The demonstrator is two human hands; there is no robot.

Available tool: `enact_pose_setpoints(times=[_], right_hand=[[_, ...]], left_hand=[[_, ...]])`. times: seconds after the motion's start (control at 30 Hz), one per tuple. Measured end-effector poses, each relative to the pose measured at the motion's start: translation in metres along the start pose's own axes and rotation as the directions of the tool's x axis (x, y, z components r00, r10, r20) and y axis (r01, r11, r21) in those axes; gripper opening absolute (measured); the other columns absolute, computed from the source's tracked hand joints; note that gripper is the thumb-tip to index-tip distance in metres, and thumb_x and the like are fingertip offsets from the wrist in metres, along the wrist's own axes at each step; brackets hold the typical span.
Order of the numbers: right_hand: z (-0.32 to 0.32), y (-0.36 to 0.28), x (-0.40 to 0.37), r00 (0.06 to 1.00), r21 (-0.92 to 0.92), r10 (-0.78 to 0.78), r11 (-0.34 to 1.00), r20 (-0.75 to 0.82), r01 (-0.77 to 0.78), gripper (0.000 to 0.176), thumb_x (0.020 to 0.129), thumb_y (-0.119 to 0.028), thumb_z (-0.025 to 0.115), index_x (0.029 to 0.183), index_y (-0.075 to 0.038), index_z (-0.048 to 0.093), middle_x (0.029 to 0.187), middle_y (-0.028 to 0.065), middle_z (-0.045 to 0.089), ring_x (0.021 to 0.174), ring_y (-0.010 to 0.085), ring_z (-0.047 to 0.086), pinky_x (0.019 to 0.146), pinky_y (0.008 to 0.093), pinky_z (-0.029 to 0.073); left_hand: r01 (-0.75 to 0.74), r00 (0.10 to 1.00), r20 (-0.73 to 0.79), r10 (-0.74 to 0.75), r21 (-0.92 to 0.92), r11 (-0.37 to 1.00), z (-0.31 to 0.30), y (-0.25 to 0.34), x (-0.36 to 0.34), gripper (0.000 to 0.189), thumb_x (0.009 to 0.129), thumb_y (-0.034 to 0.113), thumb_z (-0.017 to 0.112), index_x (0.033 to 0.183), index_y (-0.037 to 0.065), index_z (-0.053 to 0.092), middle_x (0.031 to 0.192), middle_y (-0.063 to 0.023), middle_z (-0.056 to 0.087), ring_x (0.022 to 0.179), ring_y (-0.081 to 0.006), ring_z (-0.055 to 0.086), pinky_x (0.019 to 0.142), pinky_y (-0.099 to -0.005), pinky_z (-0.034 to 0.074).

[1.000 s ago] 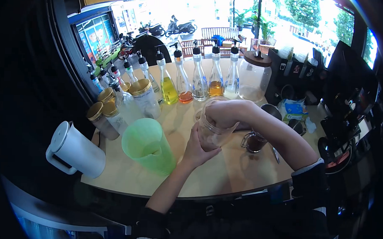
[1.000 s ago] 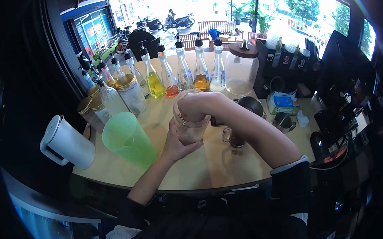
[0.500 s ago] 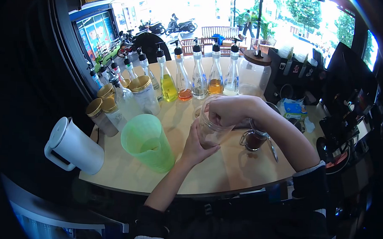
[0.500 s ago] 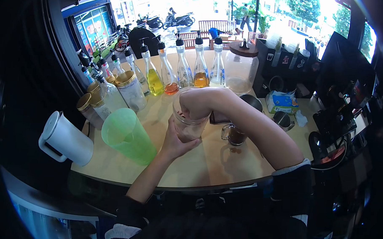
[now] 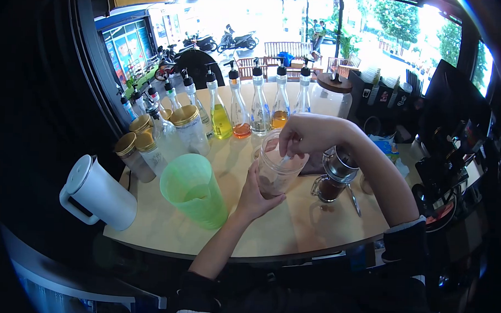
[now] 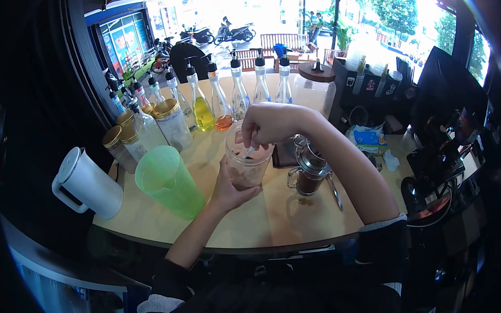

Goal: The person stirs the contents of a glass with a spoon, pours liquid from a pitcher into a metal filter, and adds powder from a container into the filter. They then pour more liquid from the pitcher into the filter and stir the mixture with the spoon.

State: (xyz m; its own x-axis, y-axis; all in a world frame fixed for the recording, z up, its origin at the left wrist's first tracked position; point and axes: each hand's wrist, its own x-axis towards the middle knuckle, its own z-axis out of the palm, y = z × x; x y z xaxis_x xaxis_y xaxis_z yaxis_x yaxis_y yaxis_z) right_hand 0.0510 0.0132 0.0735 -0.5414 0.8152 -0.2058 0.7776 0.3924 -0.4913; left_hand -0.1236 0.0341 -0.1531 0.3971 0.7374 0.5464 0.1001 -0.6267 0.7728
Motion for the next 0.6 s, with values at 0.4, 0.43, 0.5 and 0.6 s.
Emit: enact_pose_setpoints(times=[0.4, 0.43, 0.5, 0.6], right_hand=[[0.000, 0.013, -0.035, 0.965, 0.021, -0.120, 0.991, -0.232, 0.129, 0.015, 0.082, -0.006, 0.061, 0.094, -0.003, 0.070, 0.077, 0.0017, 0.064, 0.073, 0.0076, 0.058, 0.072, 0.0280, 0.049], [0.001, 0.017, -0.036, 0.965, 0.022, -0.121, 0.991, -0.233, 0.130, 0.015, 0.082, -0.006, 0.061, 0.094, -0.003, 0.070, 0.077, 0.0017, 0.064, 0.073, 0.0076, 0.058, 0.072, 0.0280, 0.049], [0.003, 0.028, -0.036, 0.948, 0.104, -0.164, 0.975, -0.273, 0.198, 0.015, 0.083, -0.005, 0.060, 0.094, -0.002, 0.070, 0.075, 0.0006, 0.064, 0.069, 0.0063, 0.057, 0.067, 0.0249, 0.048], [0.002, 0.035, -0.040, 0.969, 0.301, -0.043, 0.946, -0.243, 0.118, 0.014, 0.084, -0.005, 0.060, 0.095, -0.001, 0.069, 0.073, -0.0008, 0.063, 0.063, 0.0039, 0.055, 0.059, 0.0204, 0.046]], left_hand=[[0.039, 0.999, 0.003, -0.039, 0.005, 0.999, -0.002, 0.000, 0.000, 0.110, 0.061, 0.022, 0.085, 0.140, -0.001, 0.014, 0.133, -0.0236, 0.040, 0.125, -0.0337, 0.044, 0.104, -0.0416, 0.038], [0.029, 1.000, 0.003, -0.029, 0.022, 0.999, -0.002, 0.000, 0.000, 0.109, 0.061, 0.021, 0.086, 0.140, -0.001, 0.014, 0.133, -0.0235, 0.040, 0.125, -0.0335, 0.044, 0.103, -0.0414, 0.038], [0.017, 1.000, -0.002, -0.017, 0.025, 1.000, -0.003, 0.007, 0.000, 0.109, 0.060, 0.021, 0.086, 0.140, -0.001, 0.014, 0.133, -0.0233, 0.040, 0.125, -0.0332, 0.044, 0.103, -0.0412, 0.038], [-0.013, 1.000, -0.013, 0.014, 0.049, 0.999, -0.003, 0.009, 0.002, 0.109, 0.060, 0.020, 0.086, 0.139, -0.002, 0.014, 0.133, -0.0231, 0.041, 0.124, -0.0328, 0.045, 0.103, -0.0409, 0.039]])
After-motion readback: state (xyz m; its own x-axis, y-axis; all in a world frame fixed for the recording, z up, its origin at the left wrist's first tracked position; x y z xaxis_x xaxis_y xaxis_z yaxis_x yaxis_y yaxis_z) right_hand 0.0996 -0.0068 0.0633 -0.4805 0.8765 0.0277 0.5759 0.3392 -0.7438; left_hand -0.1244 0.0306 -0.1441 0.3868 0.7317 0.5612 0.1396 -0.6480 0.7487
